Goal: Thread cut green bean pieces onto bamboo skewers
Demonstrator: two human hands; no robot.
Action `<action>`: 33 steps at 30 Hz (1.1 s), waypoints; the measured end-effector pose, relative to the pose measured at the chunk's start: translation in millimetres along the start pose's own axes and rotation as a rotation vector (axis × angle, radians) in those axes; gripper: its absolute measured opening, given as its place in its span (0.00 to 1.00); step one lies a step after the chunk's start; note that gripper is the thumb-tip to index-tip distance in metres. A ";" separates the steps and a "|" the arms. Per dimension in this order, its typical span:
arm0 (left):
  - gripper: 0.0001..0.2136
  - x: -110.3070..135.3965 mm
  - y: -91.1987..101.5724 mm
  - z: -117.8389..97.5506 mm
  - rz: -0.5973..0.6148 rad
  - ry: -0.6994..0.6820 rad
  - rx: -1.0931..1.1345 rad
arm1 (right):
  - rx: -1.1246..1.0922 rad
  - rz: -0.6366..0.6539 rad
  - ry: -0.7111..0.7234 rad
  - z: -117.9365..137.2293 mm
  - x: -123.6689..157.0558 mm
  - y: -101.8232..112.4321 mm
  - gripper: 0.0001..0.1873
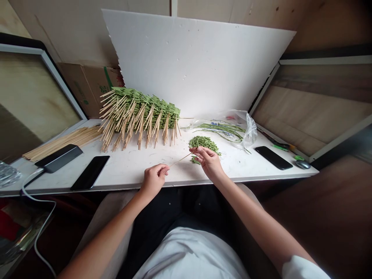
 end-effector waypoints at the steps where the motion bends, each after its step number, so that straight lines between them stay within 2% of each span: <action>1: 0.09 0.2 -0.2 0.7 0.000 0.004 0.001 | 0.000 -0.008 0.007 -0.8 0.5 -0.6 0.17; 9: 0.10 1.8 -0.4 6.9 0.006 0.022 0.012 | 0.029 -0.034 0.036 -3.7 1.7 -0.1 0.15; 15: 0.10 -1.2 2.0 7.3 0.008 0.031 0.017 | -0.040 0.014 -0.019 -0.7 -1.7 -0.1 0.17; 22: 0.10 -8.2 8.5 -3.4 -0.010 -0.110 -0.082 | -0.006 0.045 -0.029 5.0 0.3 0.1 0.18; 26: 0.10 -7.6 7.3 -4.7 -0.020 -0.107 -0.106 | 0.091 -0.012 0.035 4.8 2.2 0.8 0.18; 28: 0.10 -6.7 4.6 -3.3 0.006 -0.075 -0.079 | 0.135 -0.054 0.064 4.2 2.6 1.5 0.20; 30: 0.10 -9.1 5.5 -2.4 0.084 -0.062 -0.061 | 0.150 -0.087 0.076 3.9 1.8 3.3 0.20; 32: 0.10 -16.4 18.4 -1.1 0.163 -0.057 -0.092 | 0.142 -0.106 0.068 3.6 -0.3 6.4 0.20; 33: 0.11 -21.7 31.8 0.6 0.172 -0.038 -0.133 | 0.134 -0.116 0.062 3.6 -1.6 8.3 0.20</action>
Point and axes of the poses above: each hand's wrist, its own x-axis away from the middle knuckle, its own y-axis out of the back of the hand, z = x × y, the point moved 3 cm from there along -x, towards the middle knuckle, and after that the axes turned 14 degrees about x, right-handed, at the moved point
